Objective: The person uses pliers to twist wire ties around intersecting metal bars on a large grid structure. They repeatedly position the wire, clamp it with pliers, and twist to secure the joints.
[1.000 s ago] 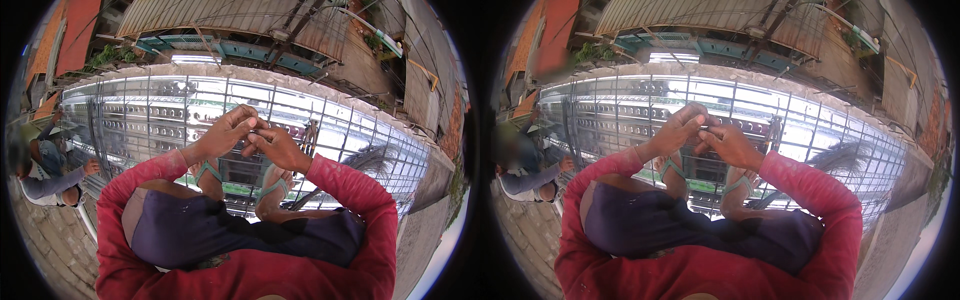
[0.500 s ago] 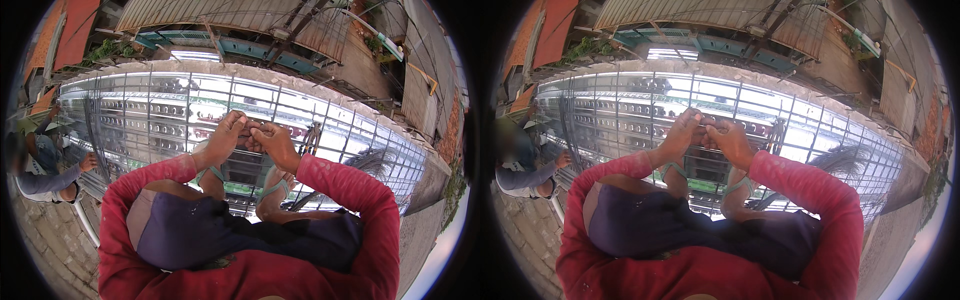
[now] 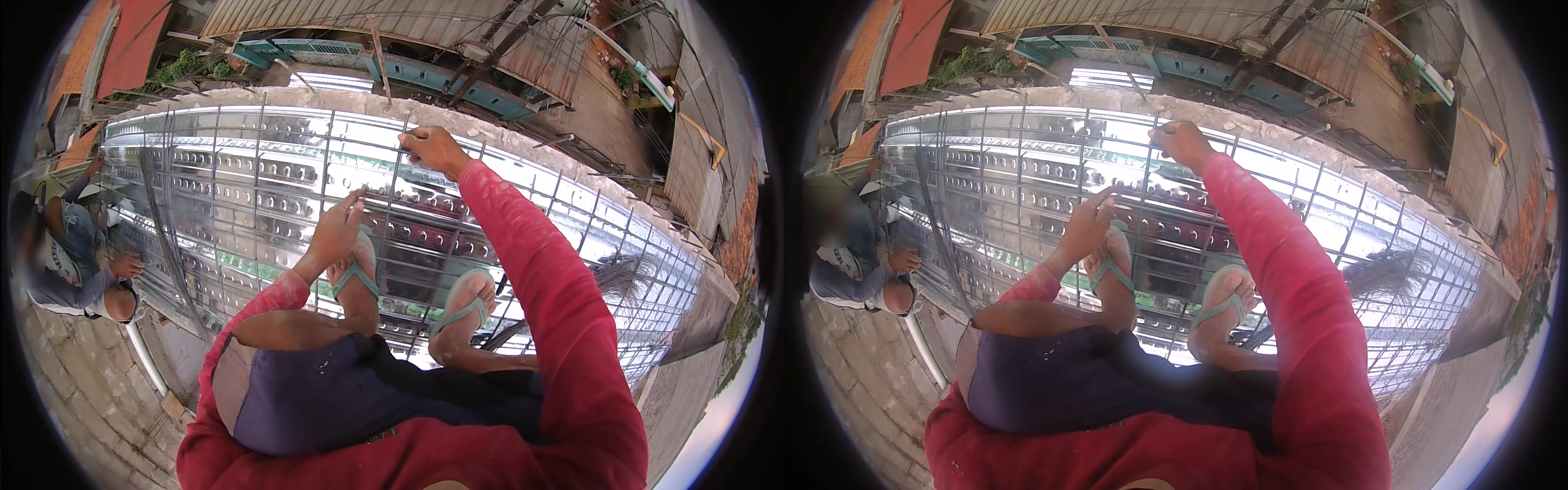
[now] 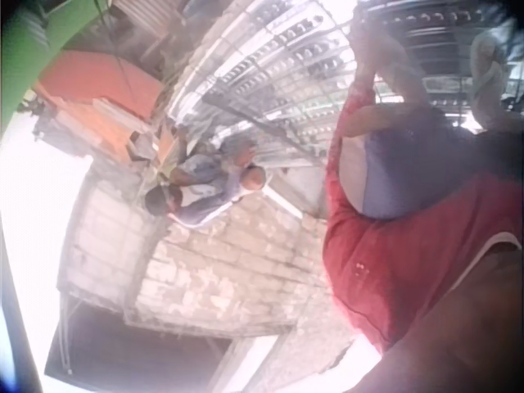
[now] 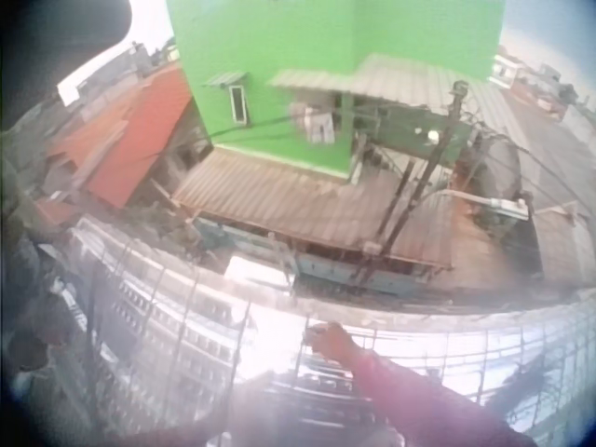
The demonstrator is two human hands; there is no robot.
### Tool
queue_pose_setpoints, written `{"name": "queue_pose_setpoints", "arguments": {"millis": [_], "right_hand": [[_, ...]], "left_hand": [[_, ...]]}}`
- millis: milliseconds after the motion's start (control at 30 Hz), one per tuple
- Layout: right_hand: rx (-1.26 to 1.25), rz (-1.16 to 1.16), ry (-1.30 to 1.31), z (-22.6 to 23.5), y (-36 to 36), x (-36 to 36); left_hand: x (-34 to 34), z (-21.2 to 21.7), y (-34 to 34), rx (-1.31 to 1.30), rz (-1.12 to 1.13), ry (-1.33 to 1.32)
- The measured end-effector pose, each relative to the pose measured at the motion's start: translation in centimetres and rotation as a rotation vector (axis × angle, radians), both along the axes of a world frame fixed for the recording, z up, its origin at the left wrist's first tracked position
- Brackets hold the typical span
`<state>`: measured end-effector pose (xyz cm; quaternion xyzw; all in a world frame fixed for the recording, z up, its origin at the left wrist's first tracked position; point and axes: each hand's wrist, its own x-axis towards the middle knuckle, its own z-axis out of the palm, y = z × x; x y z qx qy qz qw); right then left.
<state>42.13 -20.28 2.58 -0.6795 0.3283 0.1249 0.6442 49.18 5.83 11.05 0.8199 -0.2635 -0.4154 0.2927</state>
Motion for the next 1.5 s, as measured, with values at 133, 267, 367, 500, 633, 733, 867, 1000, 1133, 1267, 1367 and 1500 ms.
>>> {"name": "queue_pose_setpoints", "arguments": {"millis": [133, 267, 367, 500, 633, 733, 867, 1000, 1133, 1267, 1367, 1500], "right_hand": [[0.077, -0.053, -0.025, -0.2, 0.1, 0.5], [-0.012, -0.073, 0.046, -0.1, 0.9, 1.1], [-0.122, -0.046, 0.028, -0.3, 1.5, 1.4], [-0.155, 0.098, 0.008, -1.1, 1.2, 1.1], [-0.193, 0.093, -0.050, -2.3, 1.2, 1.0], [-0.232, 0.124, -0.040, -1.9, 1.4, 1.4], [-0.321, 0.159, 0.004, -0.4, 1.4, 1.1], [-0.285, 0.128, 0.080, 2.4, 1.6, 1.0], [-0.994, -0.064, -0.316, 4.5, 5.6, -2.2], [-0.280, -0.165, -0.156, 3.4, 10.6, -5.4], [-0.086, -0.316, -0.117, 3.4, 11.3, -5.6], [0.123, -0.431, 0.121, 3.7, 8.9, -7.1]], "left_hand": [[0.9, -0.5, -0.5, 0.151, -0.205, -0.127], [1.7, 0.0, -2.3, 0.188, -0.245, -0.033], [0.8, -2.5, -1.9, -0.030, -0.105, -0.029], [-0.8, -2.5, -3.0, -0.100, -0.027, 0.001], [-0.9, -2.4, -3.7, -0.158, -0.044, -0.011], [-0.1, -1.6, -3.6, -0.091, -0.038, 0.108], [0.4, -2.0, -3.3, -0.083, -0.051, 0.137], [-0.4, -2.0, -2.5, -0.117, 0.036, 0.132], [-3.1, -0.6, -1.5, 0.021, 0.136, 0.174], [-3.4, -1.3, -2.9, -0.166, 0.053, 0.037], [-3.5, -2.4, -3.2, -0.134, -0.119, 0.101], [-0.3, -0.3, -4.8, -0.166, -0.292, -0.177]]}}
